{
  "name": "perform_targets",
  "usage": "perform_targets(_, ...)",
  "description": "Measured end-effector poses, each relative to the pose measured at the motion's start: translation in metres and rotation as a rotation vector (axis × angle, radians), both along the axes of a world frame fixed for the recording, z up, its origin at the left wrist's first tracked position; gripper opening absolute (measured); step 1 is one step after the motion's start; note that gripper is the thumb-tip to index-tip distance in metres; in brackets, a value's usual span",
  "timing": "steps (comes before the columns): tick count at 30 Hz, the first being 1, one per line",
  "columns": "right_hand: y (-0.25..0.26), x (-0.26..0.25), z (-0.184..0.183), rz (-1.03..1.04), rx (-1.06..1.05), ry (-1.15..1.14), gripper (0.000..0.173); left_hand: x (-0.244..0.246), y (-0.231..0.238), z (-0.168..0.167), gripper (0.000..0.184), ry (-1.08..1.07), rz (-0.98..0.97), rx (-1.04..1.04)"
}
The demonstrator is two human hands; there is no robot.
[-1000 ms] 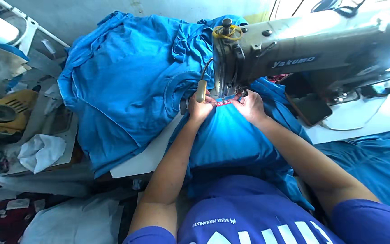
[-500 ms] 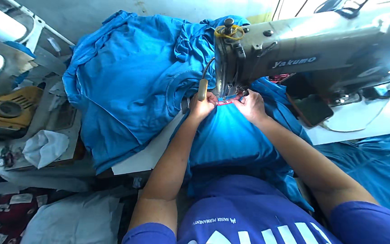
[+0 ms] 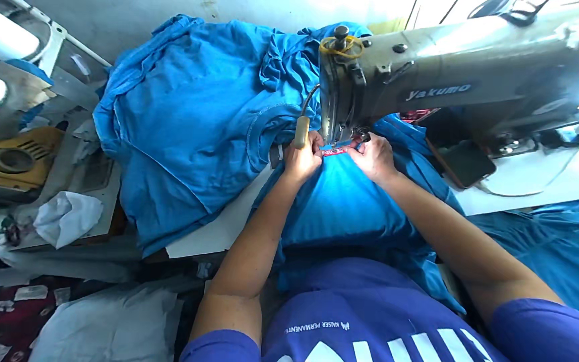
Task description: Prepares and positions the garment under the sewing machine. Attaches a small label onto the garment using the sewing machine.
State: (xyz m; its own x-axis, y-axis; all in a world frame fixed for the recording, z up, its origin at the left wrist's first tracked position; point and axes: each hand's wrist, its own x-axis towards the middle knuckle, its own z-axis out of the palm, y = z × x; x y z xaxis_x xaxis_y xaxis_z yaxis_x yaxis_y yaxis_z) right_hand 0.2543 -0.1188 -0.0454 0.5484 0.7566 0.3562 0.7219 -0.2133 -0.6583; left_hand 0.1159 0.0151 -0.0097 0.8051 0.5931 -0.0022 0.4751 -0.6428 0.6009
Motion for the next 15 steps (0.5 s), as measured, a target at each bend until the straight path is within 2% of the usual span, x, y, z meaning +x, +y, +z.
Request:
perform_targets(2, 0.000, 0.000, 0.001, -0.003, -0.003, -0.004, 0.022, -0.004, -0.008, -0.004, 0.013, -0.075, -0.054, 0.150)
perform_targets(5, 0.001, -0.001, 0.000, -0.006, 0.008, -0.009, 0.020, -0.008, -0.015, -0.010, 0.023, -0.058, -0.139, 0.374)
perform_targets(7, 0.001, 0.000, -0.002, -0.010, 0.012, -0.009, 0.019, -0.012, -0.016, -0.016, 0.023, -0.088, -0.175, 0.458)
perform_targets(10, 0.001, 0.001, -0.003, -0.005, -0.007, 0.002, 0.023, -0.025, -0.019, -0.023, 0.023, -0.159, -0.196, 0.486)
perform_targets(15, 0.002, 0.003, -0.007, 0.001, -0.005, -0.010, 0.027, -0.042, -0.038, -0.031, 0.033, -0.052, -0.159, 0.445)
